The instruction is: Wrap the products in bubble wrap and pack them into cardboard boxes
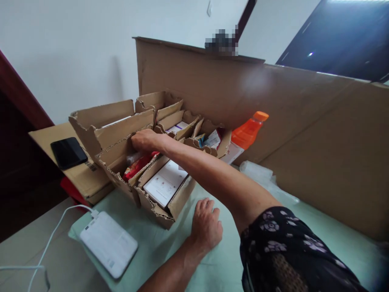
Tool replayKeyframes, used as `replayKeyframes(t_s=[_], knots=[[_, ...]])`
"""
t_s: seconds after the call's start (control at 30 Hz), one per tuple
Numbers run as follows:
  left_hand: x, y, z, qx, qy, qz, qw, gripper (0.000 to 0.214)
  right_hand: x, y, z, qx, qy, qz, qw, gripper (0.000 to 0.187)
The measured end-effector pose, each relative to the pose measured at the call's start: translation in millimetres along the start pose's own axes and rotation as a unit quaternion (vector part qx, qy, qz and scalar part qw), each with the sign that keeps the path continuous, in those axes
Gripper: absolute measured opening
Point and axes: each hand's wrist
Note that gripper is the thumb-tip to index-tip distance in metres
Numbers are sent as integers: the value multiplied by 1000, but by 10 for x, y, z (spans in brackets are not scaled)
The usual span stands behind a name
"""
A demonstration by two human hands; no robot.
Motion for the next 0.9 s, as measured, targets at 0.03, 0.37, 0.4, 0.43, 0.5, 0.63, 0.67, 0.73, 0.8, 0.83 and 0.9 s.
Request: replayKeyframes(t_s=[0.03,0.37,0.4,0.43,0.5,0.63,0.67,0.73,0.8,0.83,0.9], knots=[[-1,0,-1,-1,-1,0,1000,21,-49,13,-52,-4,-1,-11,1000,20],[-42,-5,-18,-4,-8,-16,1000,17,-1358,-461,-2553,54,-137,-5,989,44],[-45,-4,-21,-4,-8,-19,1000,17,-1461,-650,-2852,80,-98,9,992,52],[-48,-4,-23,-4,-8,-22,1000,17,-1545,-821,-3104,103,-21,29,994,54],[-53,-3,-26,-3,-8,-26,1000,17,-1645,-1033,-3395,136,25,25,990,52],[-65,-5,-21,-2,-8,-19,1000,16,-1518,-750,-2941,119,-118,-3,986,35],[-66,-6,-17,-2,-8,-15,1000,16,-1432,-571,-2649,101,-159,-13,982,24],[-64,-10,-9,-3,-7,-10,1000,16,-1241,-198,-1964,93,-197,-18,976,15],[-60,-13,-4,-5,-7,-7,1000,18,-1070,94,-1250,62,-199,3,978,20],[-58,-15,-4,-6,-6,-6,1000,18,-999,190,-914,43,-198,8,979,22],[-57,-18,-7,-12,-6,-6,1000,19,-885,289,-314,9,-181,17,983,25]])
Point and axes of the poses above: each hand's wrist, its own z-axis towards the middle knuckle, its own x-axis out of the palm, y = z × x, and after that the axes turned 14 degrees about z, right-handed
